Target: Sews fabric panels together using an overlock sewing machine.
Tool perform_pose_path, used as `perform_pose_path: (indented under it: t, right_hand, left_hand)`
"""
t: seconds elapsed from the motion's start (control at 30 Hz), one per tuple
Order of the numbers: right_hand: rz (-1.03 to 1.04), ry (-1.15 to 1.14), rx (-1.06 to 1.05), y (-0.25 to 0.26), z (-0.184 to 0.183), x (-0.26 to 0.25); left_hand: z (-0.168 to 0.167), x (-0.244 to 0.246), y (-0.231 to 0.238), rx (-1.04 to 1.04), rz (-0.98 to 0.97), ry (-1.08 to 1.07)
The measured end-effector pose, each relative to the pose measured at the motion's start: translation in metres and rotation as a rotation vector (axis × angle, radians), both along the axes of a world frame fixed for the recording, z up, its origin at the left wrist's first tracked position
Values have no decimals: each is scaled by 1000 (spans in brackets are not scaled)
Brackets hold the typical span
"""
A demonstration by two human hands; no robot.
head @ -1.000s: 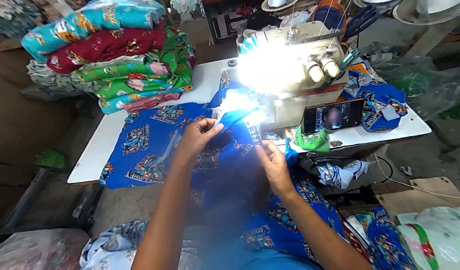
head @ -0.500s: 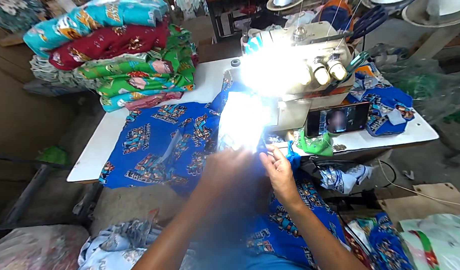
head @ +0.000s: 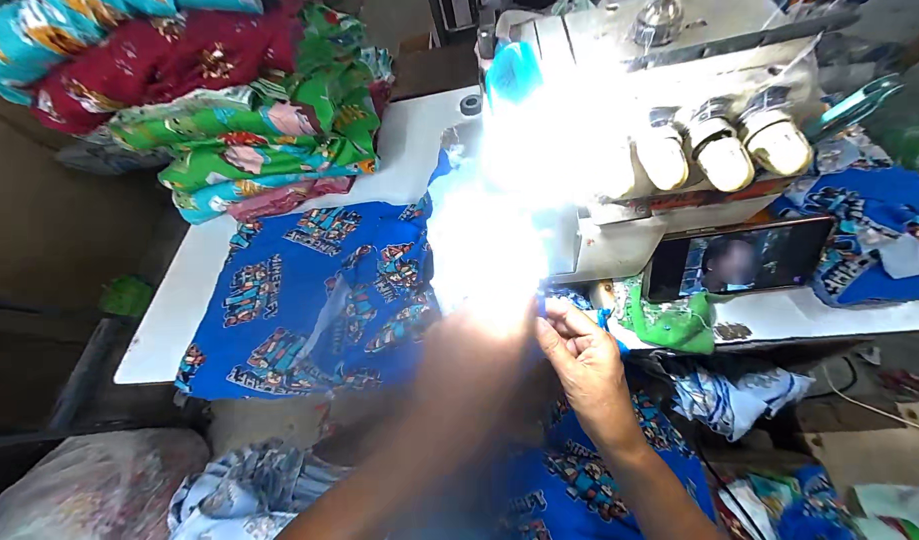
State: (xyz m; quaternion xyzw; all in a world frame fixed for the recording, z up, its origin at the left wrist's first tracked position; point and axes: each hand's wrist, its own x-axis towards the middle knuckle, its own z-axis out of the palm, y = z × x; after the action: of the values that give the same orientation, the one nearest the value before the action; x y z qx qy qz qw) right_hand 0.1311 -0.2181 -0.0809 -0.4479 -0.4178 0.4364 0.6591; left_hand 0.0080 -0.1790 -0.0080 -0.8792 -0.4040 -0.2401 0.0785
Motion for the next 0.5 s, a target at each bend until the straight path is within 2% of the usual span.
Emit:
perform_pose_path:
  t: [0.27, 0.5]
  right_hand:
    - [-53, -54, 9, 6, 3, 2]
    - [-87, -122, -6, 2, -3, 5]
  left_hand:
    - [6, 21, 5, -31, 40, -38]
    - [-31, -1, -1, 157, 34, -134]
